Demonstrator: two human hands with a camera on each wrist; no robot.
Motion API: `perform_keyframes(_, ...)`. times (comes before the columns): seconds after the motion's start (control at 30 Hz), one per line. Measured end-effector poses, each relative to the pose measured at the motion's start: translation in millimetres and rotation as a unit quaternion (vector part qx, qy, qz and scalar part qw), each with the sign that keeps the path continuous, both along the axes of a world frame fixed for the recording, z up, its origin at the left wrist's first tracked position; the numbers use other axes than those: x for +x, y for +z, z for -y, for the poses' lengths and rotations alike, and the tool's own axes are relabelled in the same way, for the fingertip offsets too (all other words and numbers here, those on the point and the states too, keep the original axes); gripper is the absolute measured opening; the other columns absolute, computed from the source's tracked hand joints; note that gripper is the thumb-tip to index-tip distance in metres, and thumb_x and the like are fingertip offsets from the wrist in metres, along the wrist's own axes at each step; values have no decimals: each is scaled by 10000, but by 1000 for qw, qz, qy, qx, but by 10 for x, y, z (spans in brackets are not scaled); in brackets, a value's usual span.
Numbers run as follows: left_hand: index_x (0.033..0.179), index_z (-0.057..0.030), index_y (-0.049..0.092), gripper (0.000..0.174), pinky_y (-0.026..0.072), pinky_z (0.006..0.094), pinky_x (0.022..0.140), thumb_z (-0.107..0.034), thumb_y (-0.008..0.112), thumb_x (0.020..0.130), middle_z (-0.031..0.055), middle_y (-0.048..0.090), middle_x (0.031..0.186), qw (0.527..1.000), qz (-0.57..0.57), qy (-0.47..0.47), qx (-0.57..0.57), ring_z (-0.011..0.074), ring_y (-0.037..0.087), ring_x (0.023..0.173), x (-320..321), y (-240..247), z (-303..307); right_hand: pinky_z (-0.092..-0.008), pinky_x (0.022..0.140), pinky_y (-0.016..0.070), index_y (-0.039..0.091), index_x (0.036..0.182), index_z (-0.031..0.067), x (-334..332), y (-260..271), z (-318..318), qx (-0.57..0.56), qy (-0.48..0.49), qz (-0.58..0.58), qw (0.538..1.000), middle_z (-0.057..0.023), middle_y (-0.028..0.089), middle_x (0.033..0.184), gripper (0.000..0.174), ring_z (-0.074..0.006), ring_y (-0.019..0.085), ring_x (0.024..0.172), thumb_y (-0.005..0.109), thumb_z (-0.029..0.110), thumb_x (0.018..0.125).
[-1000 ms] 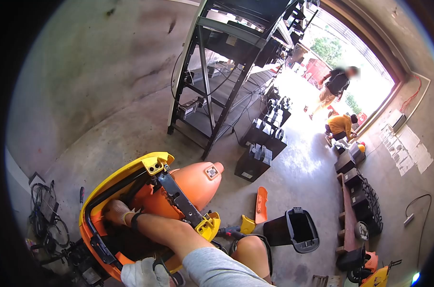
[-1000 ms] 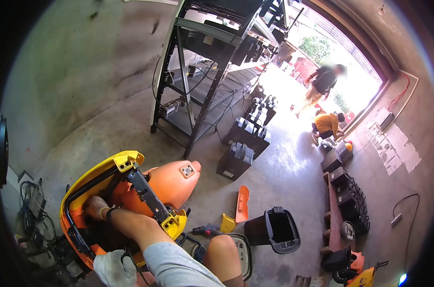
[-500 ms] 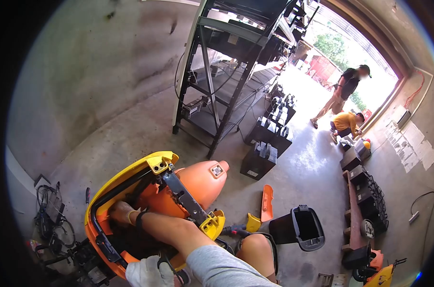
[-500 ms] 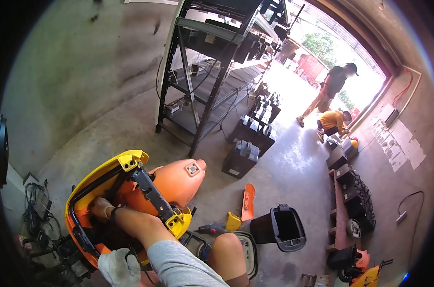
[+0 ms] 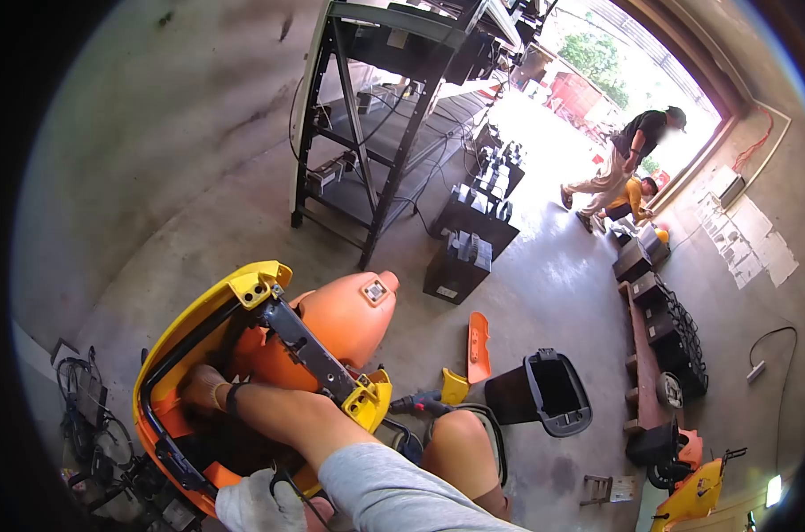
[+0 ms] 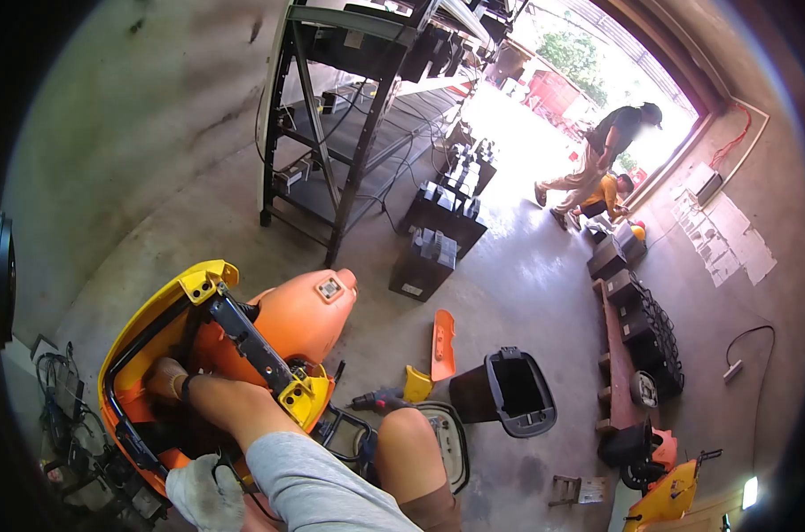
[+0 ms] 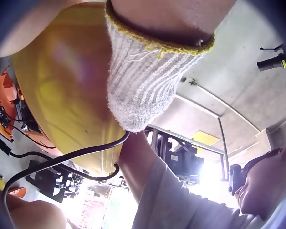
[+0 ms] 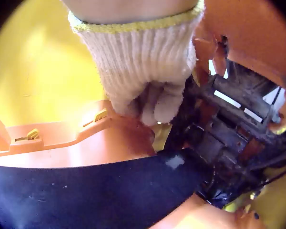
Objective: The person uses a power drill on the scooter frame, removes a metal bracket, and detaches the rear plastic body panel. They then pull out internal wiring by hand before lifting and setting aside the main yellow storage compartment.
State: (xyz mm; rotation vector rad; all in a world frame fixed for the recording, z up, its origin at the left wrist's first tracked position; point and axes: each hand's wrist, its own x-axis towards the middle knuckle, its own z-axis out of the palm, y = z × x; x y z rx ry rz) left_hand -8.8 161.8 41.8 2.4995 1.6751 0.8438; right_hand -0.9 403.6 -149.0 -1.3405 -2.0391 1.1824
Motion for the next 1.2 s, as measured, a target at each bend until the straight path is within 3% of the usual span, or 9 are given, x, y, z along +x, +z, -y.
perform_keyframes(0.03,866,-96,711,139,510,434,603,-229,673,857,98,677,733,1000,0,1,6,309,644,636,-5,-19,5,-411,762,585,767,916,29,22,34,-27,48,88,34,994,-218,725,891,262,-338,735,805,696,214,745)
perform_keyframes(0.17,868,-96,710,138,508,435,604,-229,672,858,98,678,735,999,-2,13,38,311,643,638,-61,-74,-7,-420,767,588,755,942,2,3,185,39,-201,-93,-94,970,-248,718,912,276,-366,733,829,678,226,800)
perform_keyframes(0.4,877,-110,710,124,508,434,611,-228,675,857,89,696,769,999,8,20,34,298,646,644,-71,-76,24,-427,871,567,761,967,35,-444,-880,-267,-42,60,6,997,-187,743,969,249,-327,724,968,658,218,834)
perform_keyframes(0.6,858,-78,688,185,477,488,679,-256,667,810,99,674,769,997,43,62,-13,351,623,734,-113,-356,133,-378,599,604,753,966,31,-52,45,46,-228,8,-52,972,-137,749,799,204,-259,742,671,679,194,867)
perform_keyframes(0.67,859,-63,683,221,469,494,696,-276,652,811,104,665,761,994,71,75,-18,371,614,740,-54,-475,98,-357,475,559,749,851,17,-113,-426,-119,51,64,-90,993,-140,701,652,148,-242,680,503,644,114,813)
perform_keyframes(0.7,849,-54,675,238,460,497,684,-288,643,818,109,658,758,993,71,69,-62,375,607,717,-76,-447,68,-367,487,560,749,805,18,36,163,60,-79,-11,-71,994,-126,696,643,140,-239,680,514,634,98,800)
perform_keyframes(1.03,872,-78,657,291,431,464,685,-364,604,883,102,624,710,997,55,41,28,339,599,671,-29,-308,36,-378,488,550,744,840,0,-11,82,28,-60,-43,-100,992,-137,702,661,228,-257,685,519,606,179,864)
perform_keyframes(1.13,877,-72,658,281,433,462,687,-348,611,878,104,630,720,997,53,40,25,340,600,672,-36,-311,47,-388,504,561,746,834,10,94,412,86,-184,-45,-98,977,-153,704,673,233,-268,696,544,603,188,878)
perform_keyframes(1.2,881,-67,660,263,434,463,689,-326,620,868,108,633,730,998,52,36,18,344,600,680,-49,-306,48,-433,766,586,751,963,16,146,615,117,-284,-37,-71,955,-168,739,882,211,-301,740,862,616,144,864)
